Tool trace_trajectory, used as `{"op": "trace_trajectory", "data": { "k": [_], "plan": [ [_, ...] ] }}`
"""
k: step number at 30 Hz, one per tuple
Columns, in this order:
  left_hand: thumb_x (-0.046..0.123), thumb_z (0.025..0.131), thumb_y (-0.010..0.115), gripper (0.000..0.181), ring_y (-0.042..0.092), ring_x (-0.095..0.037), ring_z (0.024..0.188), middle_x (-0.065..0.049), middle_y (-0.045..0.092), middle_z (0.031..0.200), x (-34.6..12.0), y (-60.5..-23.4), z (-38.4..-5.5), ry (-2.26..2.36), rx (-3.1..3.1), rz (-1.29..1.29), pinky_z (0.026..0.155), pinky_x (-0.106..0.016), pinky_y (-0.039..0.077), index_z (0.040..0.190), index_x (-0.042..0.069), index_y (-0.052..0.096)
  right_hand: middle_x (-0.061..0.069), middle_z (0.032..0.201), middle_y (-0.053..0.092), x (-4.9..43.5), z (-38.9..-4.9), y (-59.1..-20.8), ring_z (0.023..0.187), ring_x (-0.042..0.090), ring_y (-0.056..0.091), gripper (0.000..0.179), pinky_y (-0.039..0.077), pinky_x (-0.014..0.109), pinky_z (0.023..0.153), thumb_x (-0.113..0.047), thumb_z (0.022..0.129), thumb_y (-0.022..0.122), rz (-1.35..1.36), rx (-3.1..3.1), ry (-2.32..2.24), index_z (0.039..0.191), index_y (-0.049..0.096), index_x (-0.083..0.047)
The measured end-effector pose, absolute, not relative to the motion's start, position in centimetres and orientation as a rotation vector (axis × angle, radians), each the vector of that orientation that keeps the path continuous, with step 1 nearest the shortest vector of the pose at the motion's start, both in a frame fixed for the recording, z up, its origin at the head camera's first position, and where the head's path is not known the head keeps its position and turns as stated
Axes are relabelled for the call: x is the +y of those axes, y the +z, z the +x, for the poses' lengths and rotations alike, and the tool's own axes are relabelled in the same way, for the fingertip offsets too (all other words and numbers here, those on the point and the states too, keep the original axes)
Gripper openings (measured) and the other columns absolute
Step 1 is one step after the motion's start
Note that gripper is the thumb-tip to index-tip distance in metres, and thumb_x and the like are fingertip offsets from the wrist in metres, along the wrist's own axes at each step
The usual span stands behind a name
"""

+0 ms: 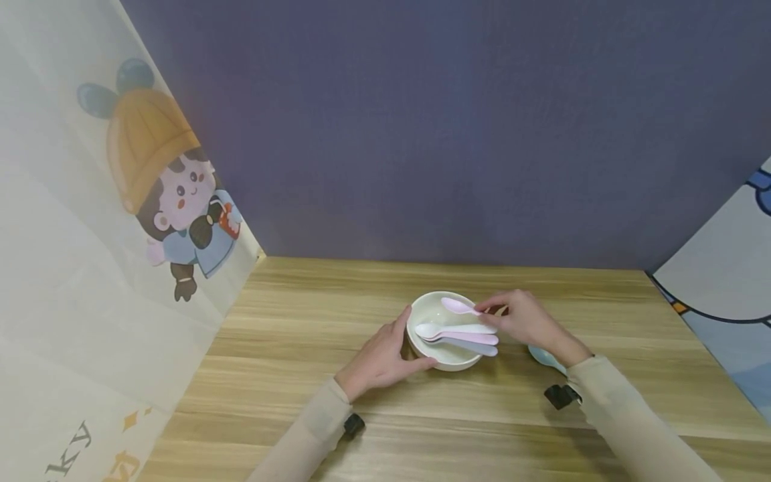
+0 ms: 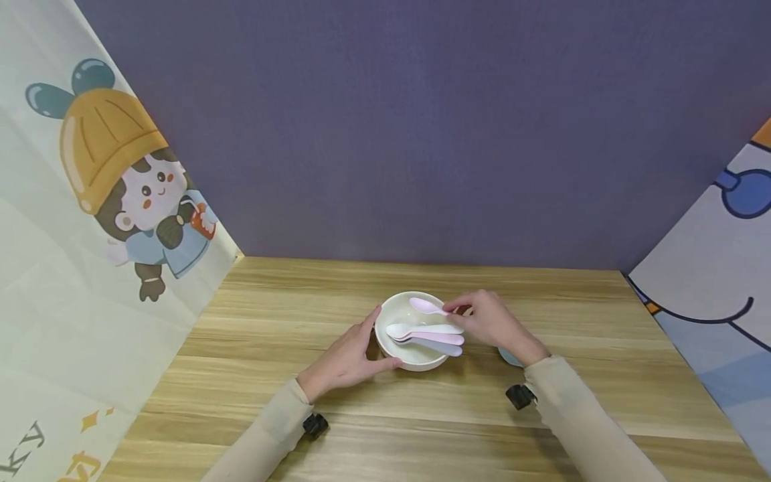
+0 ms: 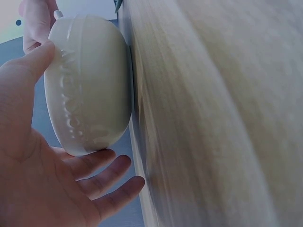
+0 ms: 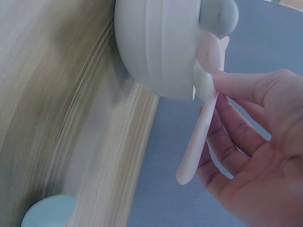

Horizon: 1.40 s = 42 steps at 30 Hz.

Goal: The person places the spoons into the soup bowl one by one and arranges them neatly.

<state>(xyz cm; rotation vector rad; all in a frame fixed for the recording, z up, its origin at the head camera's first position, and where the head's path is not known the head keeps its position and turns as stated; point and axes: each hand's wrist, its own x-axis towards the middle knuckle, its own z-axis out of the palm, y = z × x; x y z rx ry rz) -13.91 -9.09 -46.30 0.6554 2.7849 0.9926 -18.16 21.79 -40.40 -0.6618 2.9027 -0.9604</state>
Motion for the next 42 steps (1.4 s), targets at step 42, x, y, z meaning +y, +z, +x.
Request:
{"op": "trace_trajectory", "data": {
  "k": [42],
  "plan": [
    [0.073,0.09,0.071,0.116,0.057,-0.025,0.142,-0.01,0.054,0.159,-9.1,-46.3,-14.0,1.026,2.79,0.69,0.119,-0.046,0.05,0.172,0.014,0.016,0.002,0.092,0.081,18.2,-19.0,-42.0,0.079,0.008,0.067,0.013,0.053,0.02,0.067,-0.012,0.091,0.082,-0.725,2.851,-0.926,0.104,0.085,-0.009]
  ]
}}
